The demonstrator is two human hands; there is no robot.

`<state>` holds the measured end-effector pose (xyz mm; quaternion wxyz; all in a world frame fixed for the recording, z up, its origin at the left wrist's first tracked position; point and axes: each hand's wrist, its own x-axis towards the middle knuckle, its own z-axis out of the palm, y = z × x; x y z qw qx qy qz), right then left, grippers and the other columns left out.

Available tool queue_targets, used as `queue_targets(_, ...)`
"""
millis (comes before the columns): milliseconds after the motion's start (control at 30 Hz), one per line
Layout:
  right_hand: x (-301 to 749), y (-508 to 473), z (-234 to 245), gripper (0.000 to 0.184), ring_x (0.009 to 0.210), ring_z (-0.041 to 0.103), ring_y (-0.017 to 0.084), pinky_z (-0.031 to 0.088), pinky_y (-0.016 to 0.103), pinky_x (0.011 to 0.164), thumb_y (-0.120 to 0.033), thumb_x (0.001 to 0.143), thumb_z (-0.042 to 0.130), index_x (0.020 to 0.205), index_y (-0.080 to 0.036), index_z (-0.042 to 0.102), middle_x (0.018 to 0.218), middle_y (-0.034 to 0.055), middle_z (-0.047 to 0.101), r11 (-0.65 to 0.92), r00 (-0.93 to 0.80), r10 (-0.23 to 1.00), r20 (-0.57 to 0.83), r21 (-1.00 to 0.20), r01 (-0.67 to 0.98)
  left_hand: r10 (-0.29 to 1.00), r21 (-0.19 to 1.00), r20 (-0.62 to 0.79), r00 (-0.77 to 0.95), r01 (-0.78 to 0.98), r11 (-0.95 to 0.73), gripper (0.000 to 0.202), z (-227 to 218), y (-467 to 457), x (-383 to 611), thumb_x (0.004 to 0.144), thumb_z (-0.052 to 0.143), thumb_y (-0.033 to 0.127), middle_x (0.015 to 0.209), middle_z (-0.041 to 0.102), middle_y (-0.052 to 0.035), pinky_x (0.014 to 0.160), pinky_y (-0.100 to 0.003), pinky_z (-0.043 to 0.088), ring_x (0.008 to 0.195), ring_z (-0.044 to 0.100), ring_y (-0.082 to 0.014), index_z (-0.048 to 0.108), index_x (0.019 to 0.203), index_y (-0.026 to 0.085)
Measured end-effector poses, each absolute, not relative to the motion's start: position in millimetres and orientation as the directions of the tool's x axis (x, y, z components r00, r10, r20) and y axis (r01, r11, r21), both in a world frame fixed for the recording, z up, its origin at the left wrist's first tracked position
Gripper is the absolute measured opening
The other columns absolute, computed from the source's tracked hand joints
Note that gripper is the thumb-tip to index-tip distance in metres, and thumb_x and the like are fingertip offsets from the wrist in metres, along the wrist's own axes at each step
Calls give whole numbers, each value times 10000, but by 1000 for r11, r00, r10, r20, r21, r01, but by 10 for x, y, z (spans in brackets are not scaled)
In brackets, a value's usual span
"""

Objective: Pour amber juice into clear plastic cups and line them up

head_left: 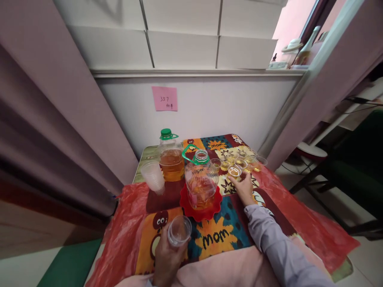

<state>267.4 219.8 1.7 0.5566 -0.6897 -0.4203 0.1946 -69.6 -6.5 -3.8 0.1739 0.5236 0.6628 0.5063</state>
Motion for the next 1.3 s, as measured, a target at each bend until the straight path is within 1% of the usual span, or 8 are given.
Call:
queue_targets(233,2430,2319,-23,932,1244,733,486,534,599,1106,-782,611,793,1301,-174,644,1328,289,783,-105,627,757,184,-913,394,877,852,283,-388,522,-44,499,-13,-50,-692,796,889,537,1061,895,-118,814,-448,718,932,880,-344,745,1174,244)
queue_targets(467,2445,2226,92,906,1217,746,503,523,686,1127,-798,614,775,1251,-162,669,1296,311,795,-56,621,757,203,-927,372,890,868,227,-396,497,0,537,55,-61,-683,776,882,537,1047,897,-117,837,-465,714,927,878,-350,747,1203,241)
queue_targets(567,2462,2147,269,877,1208,768,460,546,675,1131,-811,633,813,1232,-183,686,1284,261,813,10,587,777,228,-937,350,901,881,198,-386,474,10,592,68,-74,-682,777,884,564,1092,898,-138,883,-492,715,985,878,-369,752,1248,231)
queue_targets(700,2470,1997,839,828,1172,817,385,634,592,1081,-679,656,963,1276,-212,674,1264,184,836,230,428,868,254,-967,108,901,889,188,-391,457,13,563,54,-77,-680,787,881,571,1106,899,-149,896,-503,716,1005,879,-375,756,1221,236)
queue_targets(767,2465,1900,1247,790,1182,821,378,646,582,1087,-598,656,1029,1270,-237,687,1269,156,846,271,317,912,259,-963,6,899,885,209,-384,465,-8,561,51,-75,-680,789,880,547,1105,898,-150,890,-499,717,997,880,-371,751,1236,234)
queue_targets(967,2397,1708,2276,634,1200,814,337,651,521,1072,-509,753,1033,1274,-274,758,1309,110,852,283,-20,959,284,-958,-41,893,886,235,-383,462,-35,508,64,-74,-666,818,857,476,1123,893,-152,895,-497,719,1019,881,-370,755,1253,235)
queue_targets(1100,2287,1741,2518,659,1195,812,330,628,541,1122,-454,695,1070,1249,-265,768,1267,104,862,256,-119,958,262,-964,-67,892,886,245,-380,461,-48,516,42,-74,-665,803,867,501,1110,895,-144,886,-518,722,999,882,-378,755,1232,239)
queue_targets(1300,2136,1833,2588,685,1221,806,332,607,564,1166,-387,646,1085,1232,-246,761,1292,113,851,226,-196,952,234,-972,-59,891,881,243,-384,471,-38,516,79,-77,-671,783,870,506,1055,897,-131,855,-513,728,963,883,-384,758,1210,239)
